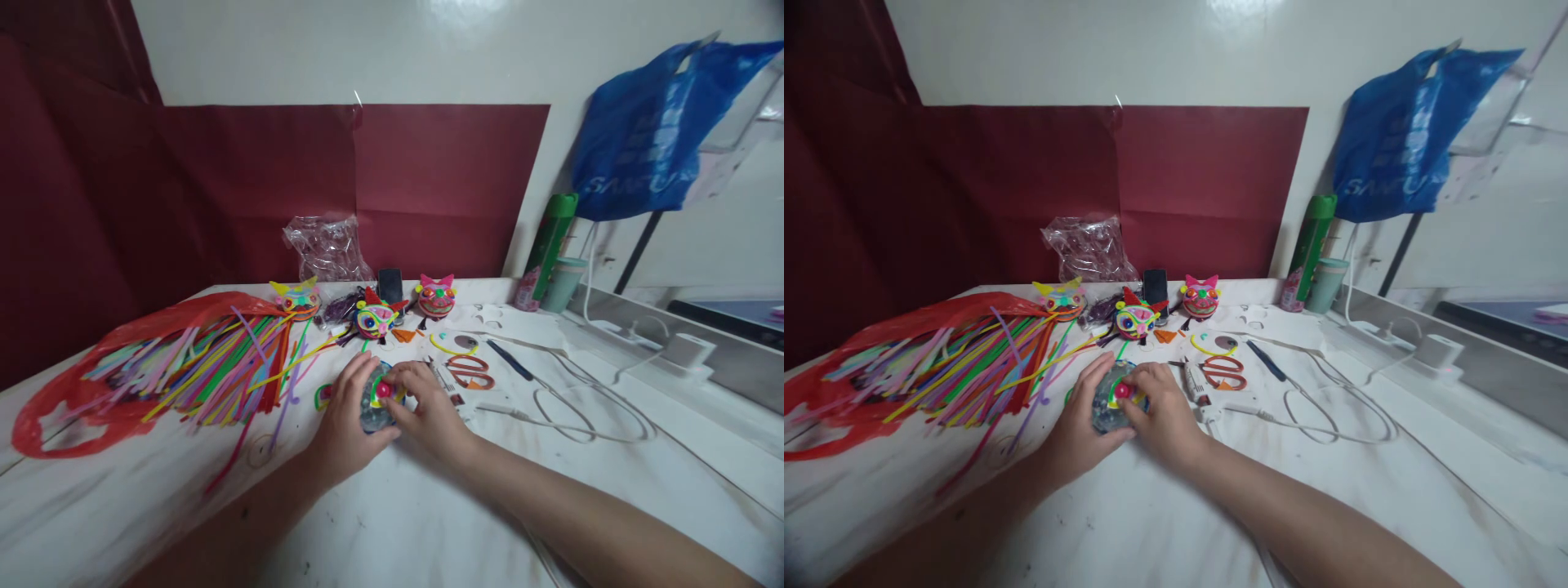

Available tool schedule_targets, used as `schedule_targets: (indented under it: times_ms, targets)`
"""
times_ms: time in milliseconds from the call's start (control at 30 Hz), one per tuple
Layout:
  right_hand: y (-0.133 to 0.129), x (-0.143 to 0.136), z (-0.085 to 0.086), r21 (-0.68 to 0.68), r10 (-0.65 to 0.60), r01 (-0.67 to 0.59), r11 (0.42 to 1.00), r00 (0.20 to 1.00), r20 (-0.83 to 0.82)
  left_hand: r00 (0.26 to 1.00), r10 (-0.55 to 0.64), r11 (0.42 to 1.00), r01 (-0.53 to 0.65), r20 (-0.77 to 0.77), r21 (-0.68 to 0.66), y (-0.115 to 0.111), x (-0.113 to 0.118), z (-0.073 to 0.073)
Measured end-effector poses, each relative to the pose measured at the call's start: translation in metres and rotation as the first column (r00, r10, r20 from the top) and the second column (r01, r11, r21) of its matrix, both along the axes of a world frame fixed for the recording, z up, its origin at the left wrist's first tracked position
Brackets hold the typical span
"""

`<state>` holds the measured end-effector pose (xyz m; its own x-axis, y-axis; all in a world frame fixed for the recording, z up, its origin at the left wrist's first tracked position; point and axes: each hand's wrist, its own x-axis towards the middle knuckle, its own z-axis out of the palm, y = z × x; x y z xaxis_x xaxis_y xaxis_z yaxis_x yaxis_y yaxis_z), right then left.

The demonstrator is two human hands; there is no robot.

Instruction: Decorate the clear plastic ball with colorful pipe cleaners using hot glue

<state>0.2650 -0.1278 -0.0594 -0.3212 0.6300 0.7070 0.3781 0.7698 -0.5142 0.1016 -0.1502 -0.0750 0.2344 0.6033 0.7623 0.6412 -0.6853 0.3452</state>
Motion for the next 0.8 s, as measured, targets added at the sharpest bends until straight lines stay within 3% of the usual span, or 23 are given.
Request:
schedule_targets:
  times_ms: [100,233,300,433,567,800]
  targets:
    - [0.007,0.003,-0.008,-0.036,-0.014,0.012,0.999,0.999,-0.050,0.977,-0.063,0.979,0.100,0.203,-0.177,0.004,-0.016,0.006]
    - [0.017,0.007,-0.016,-0.097,-0.031,0.019,0.995,0.992,-0.122,0.868,0.106,0.950,0.056,0.485,-0.307,0.021,-0.037,0.009]
    - [0.020,0.008,-0.017,-0.134,-0.042,0.022,0.991,0.988,-0.149,0.884,0.111,0.924,0.076,0.454,-0.374,0.028,-0.042,0.007]
    - [0.023,0.009,-0.018,-0.176,-0.060,0.028,0.984,0.983,-0.174,0.961,-0.037,0.913,0.144,0.274,-0.382,0.029,-0.038,0.001]
    - [0.023,0.009,-0.019,-0.181,-0.023,-0.013,0.983,0.981,-0.195,0.993,0.000,0.956,0.034,0.115,-0.293,0.024,-0.030,-0.003]
    - [0.019,0.006,-0.019,-0.191,-0.058,0.021,0.981,0.980,-0.190,0.995,-0.021,0.967,0.045,0.098,-0.251,0.024,-0.032,-0.002]
